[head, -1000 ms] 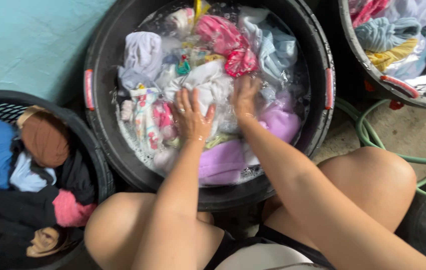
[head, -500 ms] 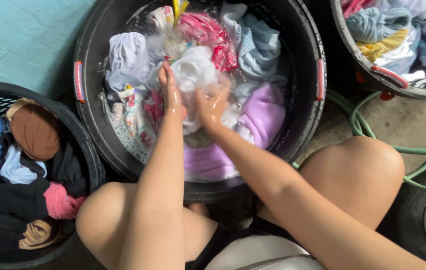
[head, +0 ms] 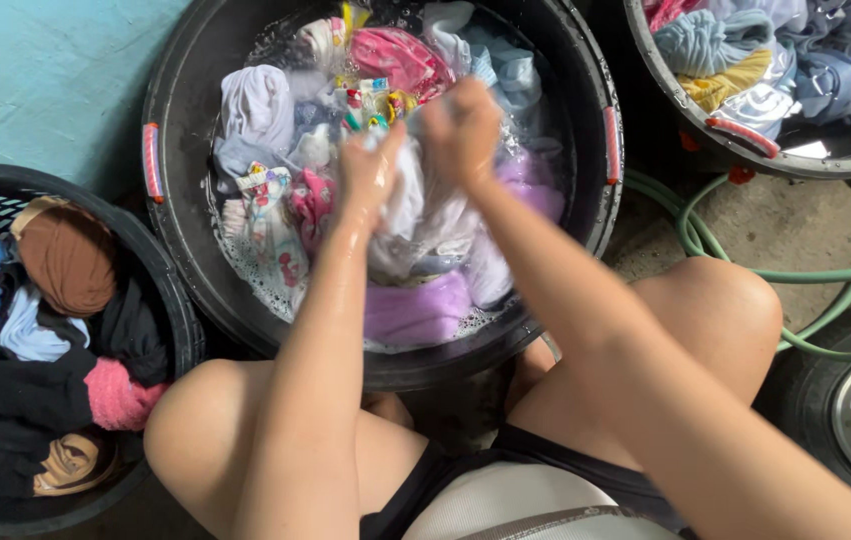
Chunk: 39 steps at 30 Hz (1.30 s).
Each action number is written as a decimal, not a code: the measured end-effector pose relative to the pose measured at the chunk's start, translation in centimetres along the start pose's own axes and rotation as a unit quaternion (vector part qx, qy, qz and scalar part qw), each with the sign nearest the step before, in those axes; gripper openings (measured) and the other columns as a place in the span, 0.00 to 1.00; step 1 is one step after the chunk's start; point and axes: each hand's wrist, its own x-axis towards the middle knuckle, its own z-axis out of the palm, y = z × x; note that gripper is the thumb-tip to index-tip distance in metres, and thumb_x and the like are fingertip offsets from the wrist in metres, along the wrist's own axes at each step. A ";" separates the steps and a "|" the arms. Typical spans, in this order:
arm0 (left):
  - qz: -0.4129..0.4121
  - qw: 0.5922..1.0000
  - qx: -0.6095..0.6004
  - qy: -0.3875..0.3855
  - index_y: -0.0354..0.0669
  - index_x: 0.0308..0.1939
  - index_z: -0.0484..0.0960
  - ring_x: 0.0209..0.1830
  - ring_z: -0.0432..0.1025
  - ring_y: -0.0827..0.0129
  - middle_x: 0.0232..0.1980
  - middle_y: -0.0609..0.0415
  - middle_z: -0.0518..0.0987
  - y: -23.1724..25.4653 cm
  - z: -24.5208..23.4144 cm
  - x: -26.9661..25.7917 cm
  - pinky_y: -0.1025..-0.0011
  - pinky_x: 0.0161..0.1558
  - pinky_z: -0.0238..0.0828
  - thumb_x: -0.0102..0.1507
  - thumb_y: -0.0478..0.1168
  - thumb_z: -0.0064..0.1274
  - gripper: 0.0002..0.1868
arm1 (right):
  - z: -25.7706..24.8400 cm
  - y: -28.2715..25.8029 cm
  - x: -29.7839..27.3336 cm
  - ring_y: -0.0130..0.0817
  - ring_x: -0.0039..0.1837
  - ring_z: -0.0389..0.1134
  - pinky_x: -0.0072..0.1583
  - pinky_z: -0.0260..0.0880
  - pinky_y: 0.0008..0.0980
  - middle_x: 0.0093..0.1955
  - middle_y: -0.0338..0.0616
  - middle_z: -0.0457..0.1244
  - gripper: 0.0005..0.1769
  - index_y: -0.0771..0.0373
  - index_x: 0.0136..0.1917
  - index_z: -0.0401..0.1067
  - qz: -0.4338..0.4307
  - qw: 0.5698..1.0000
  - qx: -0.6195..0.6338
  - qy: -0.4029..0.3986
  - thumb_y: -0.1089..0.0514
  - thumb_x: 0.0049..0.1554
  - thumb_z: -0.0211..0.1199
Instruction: The person washes clothes by hand in a large basin of soapy water, scrubbing different items including a white shirt and a pink garment before setting them aside.
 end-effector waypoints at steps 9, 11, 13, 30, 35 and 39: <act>0.096 0.934 0.317 0.133 0.40 0.63 0.71 0.74 0.55 0.39 0.74 0.33 0.57 3.6 -3.3 -3.7 0.46 0.67 0.59 0.58 0.51 0.66 0.35 | 0.3 7.0 -6.1 0.71 0.68 0.50 0.58 0.52 0.71 0.65 0.70 0.54 0.41 0.68 0.64 0.66 -0.090 0.954 -0.214 -0.188 0.42 0.47 0.75; -0.052 0.935 0.305 0.175 0.37 0.56 0.70 0.70 0.63 0.43 0.69 0.34 0.64 1.6 -2.3 -6.6 0.50 0.68 0.62 0.63 0.55 0.60 0.29 | 0.2 8.8 -7.7 0.69 0.69 0.51 0.61 0.53 0.68 0.66 0.69 0.55 0.38 0.67 0.65 0.66 -0.083 0.957 -0.199 -0.192 0.42 0.50 0.71; -0.054 0.945 0.269 0.179 0.32 0.50 0.68 0.74 0.50 0.30 0.70 0.19 0.56 -0.3 -0.6 -8.2 0.47 0.59 0.61 0.62 0.56 0.63 0.32 | 0.4 11.8 -8.1 0.66 0.69 0.54 0.65 0.55 0.62 0.68 0.68 0.56 0.33 0.65 0.66 0.67 -0.008 0.965 -0.132 -0.227 0.42 0.55 0.64; -0.051 0.974 -0.213 -0.052 0.37 0.65 0.64 0.57 0.74 0.57 0.59 0.43 0.77 3.9 0.6 -0.5 0.59 0.56 0.74 0.65 0.43 0.58 0.30 | 4.8 14.9 -12.0 0.59 0.62 0.64 0.66 0.63 0.53 0.61 0.61 0.66 0.25 0.64 0.62 0.74 0.320 0.939 0.120 -0.041 0.43 0.65 0.53; -0.288 0.937 -0.186 0.061 0.68 0.63 0.59 0.47 0.76 0.67 0.56 0.56 0.75 5.9 -1.1 -0.8 0.64 0.33 0.71 0.64 0.57 0.56 0.28 | 3.6 -0.7 -9.0 0.54 0.66 0.63 0.68 0.63 0.48 0.63 0.56 0.64 0.20 0.63 0.59 0.73 0.280 0.937 0.196 0.068 0.49 0.58 0.61; -0.291 0.863 -0.406 -0.074 0.61 0.59 0.65 0.48 0.77 0.63 0.54 0.52 0.77 0.0 -0.5 -1.0 0.62 0.38 0.72 0.63 0.55 0.57 0.25 | 0.4 -12.3 -11.1 0.51 0.69 0.63 0.70 0.62 0.44 0.65 0.52 0.63 0.19 0.62 0.56 0.72 0.133 0.972 0.189 0.032 0.54 0.52 0.67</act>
